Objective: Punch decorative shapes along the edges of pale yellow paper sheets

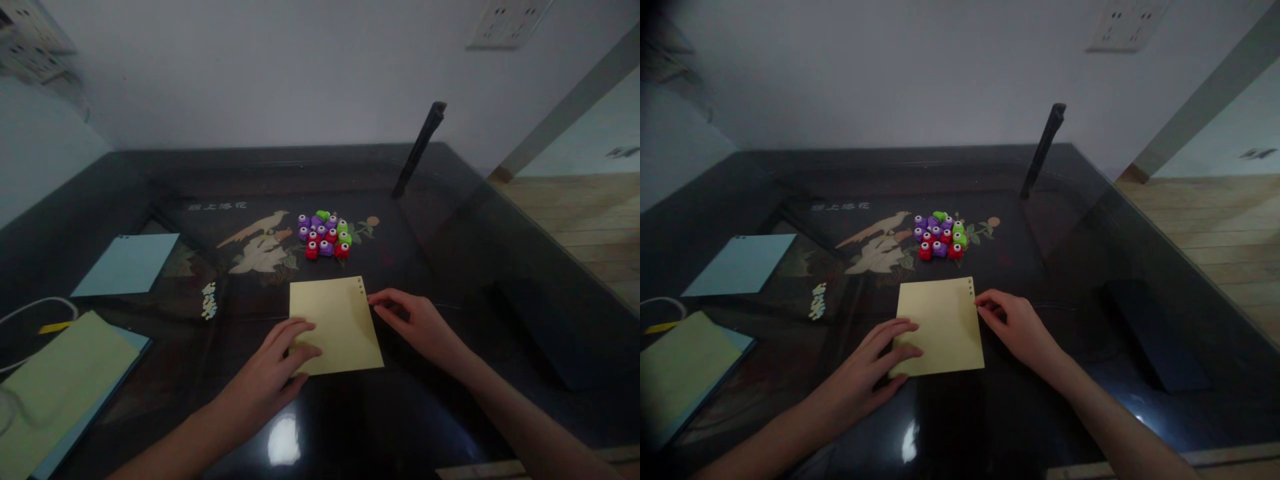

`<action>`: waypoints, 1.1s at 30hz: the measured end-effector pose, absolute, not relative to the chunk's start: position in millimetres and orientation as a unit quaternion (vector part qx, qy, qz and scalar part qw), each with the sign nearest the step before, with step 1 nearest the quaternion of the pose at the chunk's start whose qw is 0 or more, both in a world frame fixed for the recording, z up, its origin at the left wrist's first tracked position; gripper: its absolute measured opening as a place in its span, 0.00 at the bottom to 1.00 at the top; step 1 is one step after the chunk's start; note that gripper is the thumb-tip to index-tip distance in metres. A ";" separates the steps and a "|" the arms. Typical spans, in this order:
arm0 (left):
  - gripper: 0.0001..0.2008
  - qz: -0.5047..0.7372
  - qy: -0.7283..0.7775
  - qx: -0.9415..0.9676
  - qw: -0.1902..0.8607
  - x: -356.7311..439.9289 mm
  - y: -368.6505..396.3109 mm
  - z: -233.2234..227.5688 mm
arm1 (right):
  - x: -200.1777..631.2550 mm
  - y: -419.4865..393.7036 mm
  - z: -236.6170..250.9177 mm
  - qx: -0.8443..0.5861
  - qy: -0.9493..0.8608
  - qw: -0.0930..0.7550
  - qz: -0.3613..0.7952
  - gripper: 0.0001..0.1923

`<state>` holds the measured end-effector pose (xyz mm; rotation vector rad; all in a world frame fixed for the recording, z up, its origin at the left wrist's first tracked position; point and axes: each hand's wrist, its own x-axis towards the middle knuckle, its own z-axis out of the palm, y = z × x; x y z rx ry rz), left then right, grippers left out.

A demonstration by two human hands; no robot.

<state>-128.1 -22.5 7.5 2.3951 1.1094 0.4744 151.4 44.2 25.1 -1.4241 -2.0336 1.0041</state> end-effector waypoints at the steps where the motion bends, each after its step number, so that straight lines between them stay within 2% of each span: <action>1: 0.21 0.172 0.401 0.870 0.229 -128.3 -22.5 6.8 | 152.1 43.6 23.3 -0.513 -0.739 0.237 0.367 0.09; 10: 0.23 0.194 0.395 0.865 0.240 -129.3 -24.2 -0.8 | 155.5 43.1 17.6 -0.506 -0.746 0.243 0.357 0.09; 18: 0.19 0.191 0.380 0.881 0.206 -127.3 -21.5 1.0 | 156.3 45.5 14.8 -0.507 -0.743 0.251 0.357 0.08; 24: 0.18 0.167 0.384 0.880 0.224 -129.1 -21.6 5.6 | 156.8 43.5 12.8 -0.502 -0.746 0.258 0.353 0.08; 33: 0.18 0.160 0.375 0.882 0.236 -128.9 -20.8 7.9 | 146.9 70.4 2.8 -0.474 -0.794 0.283 0.253 0.11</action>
